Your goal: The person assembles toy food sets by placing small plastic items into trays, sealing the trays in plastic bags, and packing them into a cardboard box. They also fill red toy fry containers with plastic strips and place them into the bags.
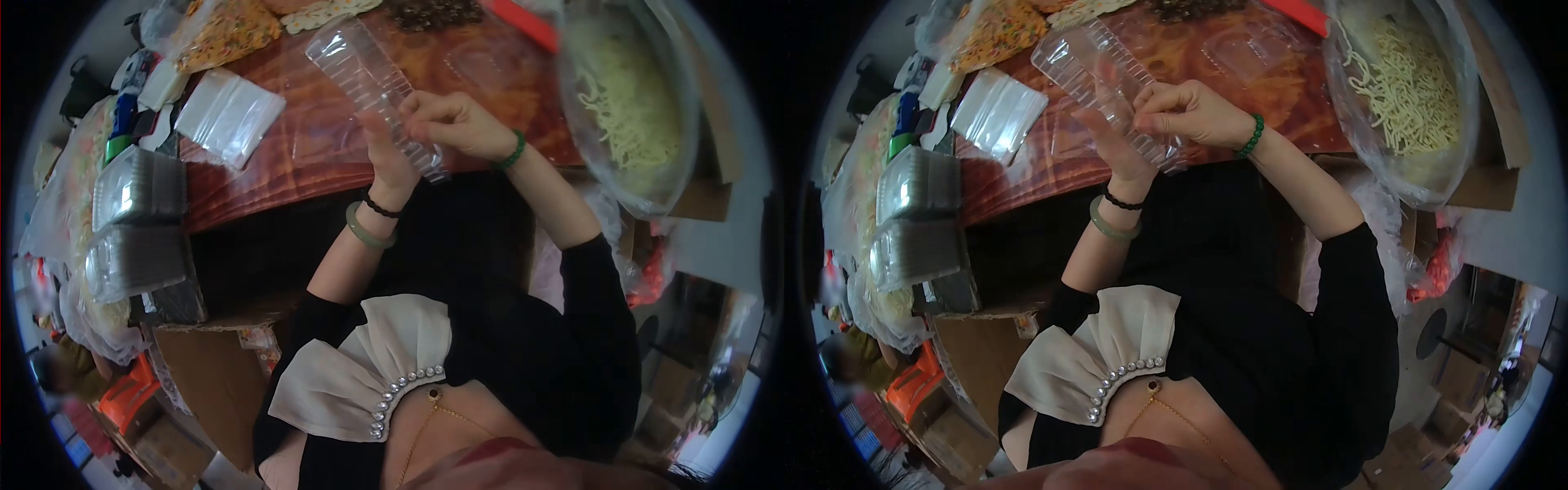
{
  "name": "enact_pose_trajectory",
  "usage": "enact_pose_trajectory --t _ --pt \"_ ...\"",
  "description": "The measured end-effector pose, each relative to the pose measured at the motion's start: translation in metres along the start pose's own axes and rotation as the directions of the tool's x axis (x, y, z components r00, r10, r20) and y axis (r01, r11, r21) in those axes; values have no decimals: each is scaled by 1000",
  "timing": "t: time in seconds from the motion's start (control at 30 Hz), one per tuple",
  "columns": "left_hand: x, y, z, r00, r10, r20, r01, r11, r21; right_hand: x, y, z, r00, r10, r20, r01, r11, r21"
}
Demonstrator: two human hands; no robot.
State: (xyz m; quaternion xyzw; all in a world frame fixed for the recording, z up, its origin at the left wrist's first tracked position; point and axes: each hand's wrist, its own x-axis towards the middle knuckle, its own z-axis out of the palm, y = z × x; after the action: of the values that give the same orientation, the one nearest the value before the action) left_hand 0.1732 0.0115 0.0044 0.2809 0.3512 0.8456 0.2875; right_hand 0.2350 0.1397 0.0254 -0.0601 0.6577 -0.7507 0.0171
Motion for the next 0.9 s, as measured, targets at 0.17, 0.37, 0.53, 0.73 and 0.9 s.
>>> enact_pose_trajectory --t 0.17,0.37,0.53,0.73,0.9 --pt "15 -20 42 998 -26 -53 24 999 -36 -38 -5 -22 984 -86 -156 69 992 -109" --pt "20 -58 54 987 -110 119 130 975 -179 -79 -21 -22 900 -265 -345 88 888 -451" --pt "30 -71 69 987 -86 135 102 988 -116 -101 -22 -26 803 -389 -452 105 838 -535" --pt "26 -48 37 993 35 117 -44 997 71 -151 -66 -108 862 -194 -469 -101 839 -534" --pt "37 -14 13 935 -255 245 342 830 -441 -135 -69 -192 933 312 -181 -353 689 -633"
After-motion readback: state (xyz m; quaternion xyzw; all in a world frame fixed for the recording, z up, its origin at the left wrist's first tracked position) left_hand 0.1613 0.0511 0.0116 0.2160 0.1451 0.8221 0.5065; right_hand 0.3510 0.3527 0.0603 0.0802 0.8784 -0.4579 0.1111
